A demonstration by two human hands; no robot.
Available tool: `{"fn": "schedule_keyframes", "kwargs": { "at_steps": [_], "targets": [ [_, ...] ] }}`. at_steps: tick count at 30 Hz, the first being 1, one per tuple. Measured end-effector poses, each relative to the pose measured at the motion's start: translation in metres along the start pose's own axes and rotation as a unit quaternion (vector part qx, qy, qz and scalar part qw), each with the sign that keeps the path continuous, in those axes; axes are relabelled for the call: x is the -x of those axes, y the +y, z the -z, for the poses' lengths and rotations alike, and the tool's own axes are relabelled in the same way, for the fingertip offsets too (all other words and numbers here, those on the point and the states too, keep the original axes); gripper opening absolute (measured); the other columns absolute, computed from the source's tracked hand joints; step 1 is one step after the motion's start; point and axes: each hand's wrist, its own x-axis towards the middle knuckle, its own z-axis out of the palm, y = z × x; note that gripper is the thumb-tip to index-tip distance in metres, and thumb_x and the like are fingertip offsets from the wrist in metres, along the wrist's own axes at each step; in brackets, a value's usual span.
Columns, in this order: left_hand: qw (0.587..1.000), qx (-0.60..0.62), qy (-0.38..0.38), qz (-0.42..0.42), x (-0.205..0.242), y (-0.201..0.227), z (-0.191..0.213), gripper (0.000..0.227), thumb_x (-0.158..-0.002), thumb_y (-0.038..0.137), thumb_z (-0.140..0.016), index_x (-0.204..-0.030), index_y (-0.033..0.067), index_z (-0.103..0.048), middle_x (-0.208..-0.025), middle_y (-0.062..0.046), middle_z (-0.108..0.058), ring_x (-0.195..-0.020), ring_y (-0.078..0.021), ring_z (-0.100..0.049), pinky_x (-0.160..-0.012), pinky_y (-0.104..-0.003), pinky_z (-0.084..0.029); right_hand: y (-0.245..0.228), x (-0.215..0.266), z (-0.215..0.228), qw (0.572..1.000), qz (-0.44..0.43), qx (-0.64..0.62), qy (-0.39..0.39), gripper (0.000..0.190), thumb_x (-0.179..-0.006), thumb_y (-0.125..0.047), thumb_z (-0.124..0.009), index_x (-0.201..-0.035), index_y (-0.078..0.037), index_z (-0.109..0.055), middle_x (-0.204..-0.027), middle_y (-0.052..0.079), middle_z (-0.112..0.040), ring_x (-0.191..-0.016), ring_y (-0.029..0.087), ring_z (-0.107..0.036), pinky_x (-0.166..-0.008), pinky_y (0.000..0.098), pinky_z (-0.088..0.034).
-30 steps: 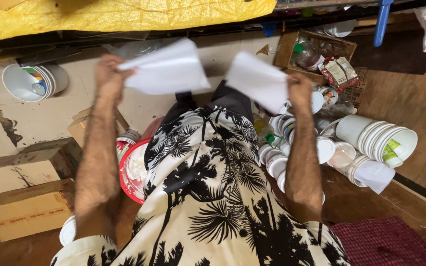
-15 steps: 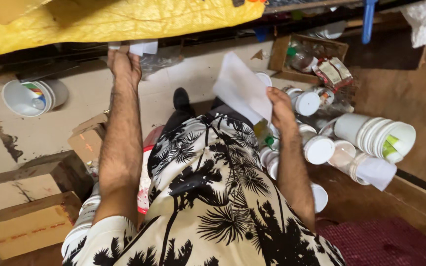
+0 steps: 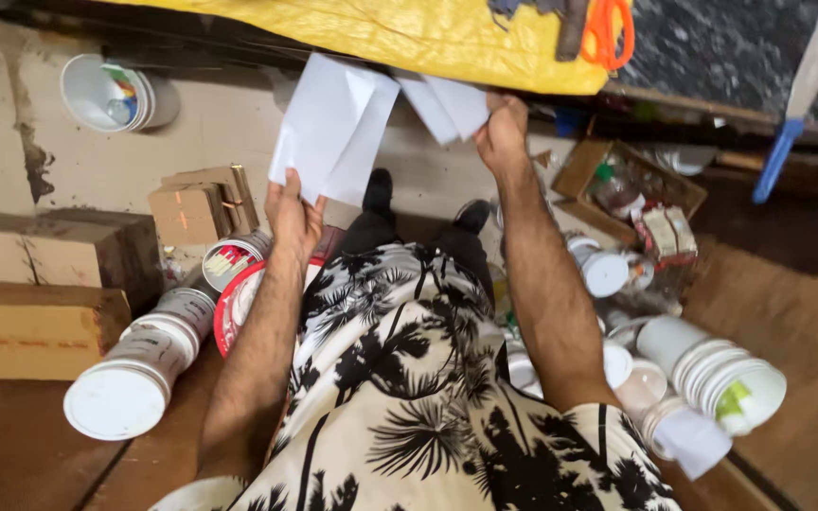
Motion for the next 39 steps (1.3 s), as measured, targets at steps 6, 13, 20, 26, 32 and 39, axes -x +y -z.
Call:
{"fn": "schedule_keyframes", "kwargs": {
  "at_steps": [6, 13, 20, 26, 32, 39],
  "targets": [
    [0.954, 0.269, -0.009, 0.128, 0.004, -0.038, 0.030, 0.026, -0.110, 0.017, -0.055, -0.129, -0.0015, -0.056, -0.124, -0.015, -0.069, -0.112, -0.0273, -0.071, -0.097, -0.040, -0.064, -0.002, -0.011, -0.040, 0.979, -0.017, 0.201, -0.001, 0.036, -0.110, -0.027, -0.061, -0.124, 0.005, -0.055, -0.105, 0.015, -0.056, -0.089, 0.028, -0.058, -0.075, 0.0451, -0.052],
    [0.912, 0.297, -0.122, 0.255, 0.011, -0.099, 0.014, 0.027, -0.111, 0.013, -0.047, -0.124, -0.0041, -0.062, -0.120, -0.015, -0.072, -0.108, -0.0252, -0.072, -0.094, -0.037, -0.062, 0.017, 0.171, -0.057, 0.961, -0.202, 0.164, -0.094, 0.069, -0.089, -0.014, -0.074, -0.145, -0.005, -0.035, -0.126, 0.019, -0.060, -0.107, 0.030, -0.065, -0.094, 0.0427, -0.058],
    [0.917, -0.166, -0.251, 0.262, 0.048, -0.079, -0.059, 0.051, -0.102, 0.042, -0.053, -0.140, 0.0081, -0.051, -0.140, -0.013, -0.063, -0.134, -0.0289, -0.057, -0.115, -0.050, -0.046, -0.076, 0.239, -0.041, 0.849, 0.041, 0.527, 0.024, 0.024, -0.096, -0.006, -0.068, -0.116, 0.005, -0.060, -0.106, 0.012, -0.060, -0.094, 0.027, -0.064, -0.081, 0.0376, -0.059],
    [0.709, -0.394, -0.535, -0.236, 0.079, -0.030, -0.172, 0.110, -0.077, 0.029, -0.085, -0.164, 0.0079, -0.022, -0.164, -0.020, -0.039, -0.154, -0.0295, -0.033, -0.128, -0.045, -0.023, -0.180, 0.291, -0.022, 0.692, 0.156, 0.679, -0.187, 0.048, -0.080, 0.006, -0.061, -0.124, -0.006, -0.072, -0.094, 0.008, -0.057, -0.088, 0.022, -0.061, -0.079, 0.0400, -0.054],
    [0.720, -0.367, -0.572, -0.142, 0.127, -0.037, -0.259, 0.077, -0.081, 0.008, -0.091, -0.146, 0.0035, -0.051, -0.133, -0.008, -0.071, -0.118, -0.0199, -0.065, -0.109, -0.035, -0.050, -0.228, 0.302, -0.018, 0.866, 0.202, 0.437, -0.133, 0.031, -0.090, 0.003, -0.069, -0.120, -0.004, -0.068, -0.127, 0.008, -0.064, -0.113, 0.018, -0.064, -0.098, 0.0336, -0.054],
    [0.831, -0.366, -0.407, -0.102, 0.134, -0.030, -0.279, 0.039, -0.088, 0.004, -0.080, -0.124, -0.0022, -0.067, -0.115, -0.014, -0.075, -0.099, -0.0144, -0.073, -0.087, -0.028, -0.061, -0.194, 0.271, -0.015, 0.916, 0.206, 0.341, 0.054, 0.037, -0.086, -0.004, -0.081, -0.121, 0.001, -0.069, -0.112, 0.011, -0.077, -0.102, 0.015, -0.072, -0.091, 0.0285, -0.059]
  ]
}}
